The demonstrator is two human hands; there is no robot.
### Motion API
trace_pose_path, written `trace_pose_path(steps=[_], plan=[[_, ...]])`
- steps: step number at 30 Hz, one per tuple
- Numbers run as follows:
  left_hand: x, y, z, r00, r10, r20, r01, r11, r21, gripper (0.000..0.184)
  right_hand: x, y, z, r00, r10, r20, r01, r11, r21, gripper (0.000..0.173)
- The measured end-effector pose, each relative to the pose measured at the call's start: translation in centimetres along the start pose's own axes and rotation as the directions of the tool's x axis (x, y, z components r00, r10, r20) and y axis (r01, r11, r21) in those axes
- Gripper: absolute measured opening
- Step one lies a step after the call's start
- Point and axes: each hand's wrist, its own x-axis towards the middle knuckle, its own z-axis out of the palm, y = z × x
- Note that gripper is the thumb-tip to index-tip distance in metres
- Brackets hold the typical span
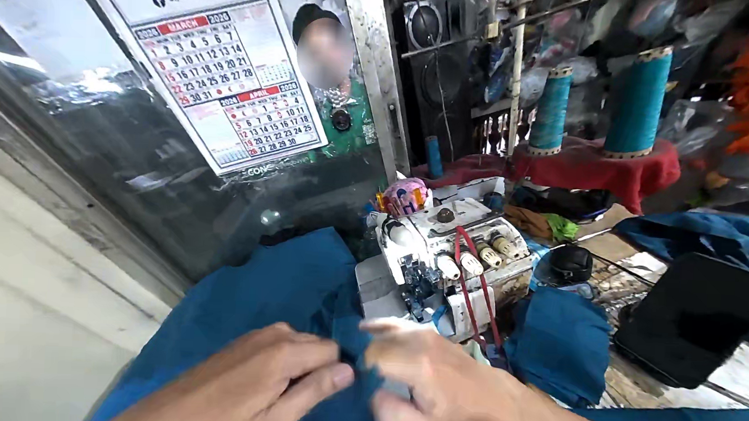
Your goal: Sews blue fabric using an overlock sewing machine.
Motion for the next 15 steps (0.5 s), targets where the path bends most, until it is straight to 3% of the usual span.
trace_pose_path(steps=[2, 3, 4, 5, 7, 9, 10, 11, 12, 13, 14, 15], plan=[[-1.7, -1.1, -2.1, 0.961, -0.246, 0.13, 0.17, 0.89, 0.424, 0.069, 1.1, -1.2, 1.3, 0.978, 0.009, 0.208, 0.02, 0.99, -0.138, 0.03], [-1.9, -1.4, -3.4, 0.866, -0.465, 0.184, 0.281, 0.757, 0.589, 0.071, 2.1, -1.6, 2.2, 0.934, 0.092, 0.344, -0.017, 0.977, -0.215, 0.033], [-1.6, -1.9, -5.1, 0.72, -0.665, 0.199, 0.372, 0.612, 0.698, 0.066, 3.7, -2.0, 3.0, 0.871, 0.214, 0.442, -0.091, 0.954, -0.284, 0.035], [-1.5, -3.3, -7.0, 0.657, -0.746, 0.113, 0.423, 0.489, 0.763, 0.062, 5.6, -2.2, 3.7, 0.837, 0.298, 0.459, -0.139, 0.927, -0.349, 0.036], [-2.3, -6.9, -11.2, 0.78, -0.595, -0.194, 0.49, 0.388, 0.781, 0.067, 9.3, -2.9, 4.1, 0.925, 0.275, 0.263, -0.144, 0.892, -0.428, 0.029], [-1.8, -6.9, -15.1, 0.812, -0.445, -0.377, 0.553, 0.381, 0.741, 0.078, 11.6, -3.7, 4.1, 0.989, 0.143, 0.029, -0.117, 0.895, -0.43, 0.025], [-1.8, -6.2, -15.8, 0.818, -0.406, -0.408, 0.556, 0.376, 0.741, 0.083, 11.8, -3.8, 4.2, 0.987, 0.157, 0.037, -0.127, 0.896, -0.426, 0.027], [-2.3, -5.5, -15.5, 0.842, -0.381, -0.381, 0.52, 0.39, 0.76, 0.084, 11.6, -3.6, 4.1, 0.959, 0.251, 0.131, -0.173, 0.886, -0.431, 0.033], [-2.8, -5.0, -14.5, 0.872, -0.391, -0.296, 0.454, 0.415, 0.788, 0.082, 11.1, -3.3, 3.8, 0.887, 0.38, 0.264, -0.24, 0.865, -0.44, 0.041], [-2.7, -3.3, -13.2, 0.831, -0.535, -0.154, 0.406, 0.393, 0.825, 0.078, 10.8, -3.1, 3.6, 0.791, 0.477, 0.384, -0.292, 0.845, -0.449, 0.046], [-2.1, -2.2, -11.8, 0.728, -0.685, -0.023, 0.38, 0.375, 0.845, 0.077, 10.5, -3.3, 3.6, 0.736, 0.505, 0.45, -0.302, 0.841, -0.449, 0.039], [-1.5, -2.1, -10.8, 0.645, -0.763, 0.045, 0.363, 0.358, 0.86, 0.078, 10.2, -4.1, 3.7, 0.741, 0.475, 0.474, -0.27, 0.857, -0.438, 0.03]])
